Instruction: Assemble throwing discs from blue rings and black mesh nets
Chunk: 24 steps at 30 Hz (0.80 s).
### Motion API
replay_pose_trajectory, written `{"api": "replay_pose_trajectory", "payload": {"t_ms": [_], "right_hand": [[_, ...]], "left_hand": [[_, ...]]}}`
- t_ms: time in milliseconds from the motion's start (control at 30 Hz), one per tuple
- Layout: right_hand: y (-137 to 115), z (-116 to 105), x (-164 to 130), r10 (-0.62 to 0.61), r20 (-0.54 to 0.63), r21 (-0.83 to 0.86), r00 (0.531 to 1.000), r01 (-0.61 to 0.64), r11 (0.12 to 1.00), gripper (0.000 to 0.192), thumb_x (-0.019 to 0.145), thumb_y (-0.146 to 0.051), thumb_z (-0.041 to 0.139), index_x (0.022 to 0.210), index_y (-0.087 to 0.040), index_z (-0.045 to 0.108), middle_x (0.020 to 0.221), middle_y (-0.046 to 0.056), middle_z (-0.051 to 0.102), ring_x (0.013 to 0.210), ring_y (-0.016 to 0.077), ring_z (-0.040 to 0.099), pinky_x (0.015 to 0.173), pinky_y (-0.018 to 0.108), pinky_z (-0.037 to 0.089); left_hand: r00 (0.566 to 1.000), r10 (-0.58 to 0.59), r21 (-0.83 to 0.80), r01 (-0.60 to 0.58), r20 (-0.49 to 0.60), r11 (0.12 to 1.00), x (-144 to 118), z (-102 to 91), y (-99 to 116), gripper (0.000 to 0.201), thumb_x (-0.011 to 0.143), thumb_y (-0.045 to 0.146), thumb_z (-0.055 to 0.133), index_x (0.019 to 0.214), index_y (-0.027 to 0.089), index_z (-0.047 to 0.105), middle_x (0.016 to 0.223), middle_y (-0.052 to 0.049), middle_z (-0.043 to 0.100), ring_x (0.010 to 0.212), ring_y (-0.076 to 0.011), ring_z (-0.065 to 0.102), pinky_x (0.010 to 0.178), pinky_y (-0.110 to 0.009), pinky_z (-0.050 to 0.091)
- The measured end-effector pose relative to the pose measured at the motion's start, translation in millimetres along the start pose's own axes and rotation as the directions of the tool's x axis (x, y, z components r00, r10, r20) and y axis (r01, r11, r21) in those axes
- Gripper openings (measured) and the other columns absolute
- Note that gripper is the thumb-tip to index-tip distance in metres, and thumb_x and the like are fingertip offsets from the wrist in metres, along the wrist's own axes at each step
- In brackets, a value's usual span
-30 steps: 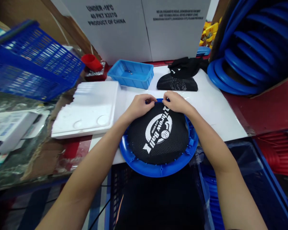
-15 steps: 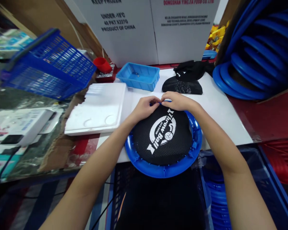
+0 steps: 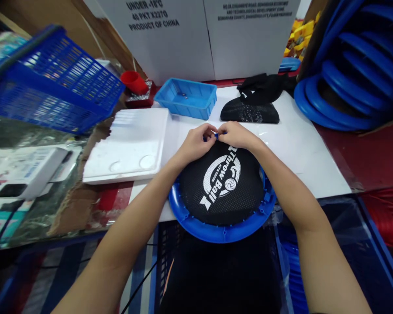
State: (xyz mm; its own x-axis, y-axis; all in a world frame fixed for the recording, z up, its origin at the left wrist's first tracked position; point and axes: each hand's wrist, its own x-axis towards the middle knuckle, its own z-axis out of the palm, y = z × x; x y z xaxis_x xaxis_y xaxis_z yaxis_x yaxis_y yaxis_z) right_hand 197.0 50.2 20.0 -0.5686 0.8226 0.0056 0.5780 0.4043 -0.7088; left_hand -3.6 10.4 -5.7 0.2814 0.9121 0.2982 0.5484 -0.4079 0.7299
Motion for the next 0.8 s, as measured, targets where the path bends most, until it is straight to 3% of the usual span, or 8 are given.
{"api": "replay_pose_trajectory", "payload": {"t_ms": [100,300,500,633,733,800], "right_hand": [[-9,0,0,0.058,-0.015,-0.008,0.998,-0.058,0.998,0.012,0.083,-0.024,0.065,0.075,-0.019,0.072,0.075,0.003,0.069,0.076,0.02,0.059,0.073,0.036,0.04],[-9,-15,-4,0.127,0.069,-0.035,0.989,-0.125,0.992,0.007,0.084,-0.021,0.069,0.079,-0.021,0.075,0.08,0.003,0.073,0.075,0.0201,0.062,0.071,0.034,0.044],[-4,-40,-33,0.048,0.225,-0.13,0.973,-0.019,0.991,0.009,0.085,-0.021,0.075,0.091,-0.024,0.081,0.097,0.004,0.08,0.091,0.025,0.07,0.081,0.036,0.048],[-4,-29,-38,-0.06,0.163,-0.074,0.985,0.073,0.995,0.015,0.093,-0.025,0.066,0.097,-0.023,0.081,0.102,0.006,0.08,0.095,0.0249,0.069,0.088,0.037,0.05],[-3,-14,-33,-0.201,0.18,-0.013,0.963,0.206,0.978,0.014,0.094,-0.029,0.066,0.095,-0.021,0.078,0.109,0.007,0.077,0.101,0.0243,0.068,0.096,0.038,0.05],[-2,-9,-30,-0.228,0.192,0.018,0.954,0.229,0.973,0.013,0.093,-0.029,0.065,0.093,-0.021,0.075,0.107,0.007,0.076,0.1,0.0234,0.067,0.096,0.037,0.05]], "left_hand": [[1.0,-0.01,-0.011,0.01,0.022,1.0,0,-4.8,1,0.022,0.092,0.016,0.063,0.112,0.018,0.072,0.085,-0.003,0.076,0.079,-0.0196,0.069,0.082,-0.036,0.055],[0.988,0.035,-0.007,-0.035,0.15,0.999,-12,-28.7,0,0.016,0.093,0.024,0.07,0.106,0.02,0.078,0.112,-0.009,0.083,0.105,-0.0251,0.077,0.1,-0.042,0.058],[0.972,0.034,-0.11,-0.008,0.231,0.994,-23,-26.7,14,0.026,0.092,0.021,0.071,0.116,0.022,0.079,0.104,-0.006,0.084,0.1,-0.0245,0.08,0.098,-0.042,0.06],[0.976,0.014,-0.146,0.018,0.216,0.989,-22,-20.1,16,0.022,0.09,0.023,0.073,0.111,0.022,0.08,0.101,-0.006,0.084,0.099,-0.0247,0.08,0.097,-0.042,0.06],[0.981,-0.001,-0.167,0.034,0.195,0.985,-20,-18.5,13,0.015,0.089,0.026,0.074,0.103,0.022,0.08,0.1,-0.006,0.084,0.097,-0.0244,0.079,0.095,-0.041,0.06],[0.981,-0.003,-0.183,0.039,0.192,0.982,-19,-18.1,12,0.013,0.088,0.026,0.074,0.099,0.021,0.078,0.1,-0.006,0.083,0.096,-0.024,0.078,0.093,-0.04,0.059]]}}
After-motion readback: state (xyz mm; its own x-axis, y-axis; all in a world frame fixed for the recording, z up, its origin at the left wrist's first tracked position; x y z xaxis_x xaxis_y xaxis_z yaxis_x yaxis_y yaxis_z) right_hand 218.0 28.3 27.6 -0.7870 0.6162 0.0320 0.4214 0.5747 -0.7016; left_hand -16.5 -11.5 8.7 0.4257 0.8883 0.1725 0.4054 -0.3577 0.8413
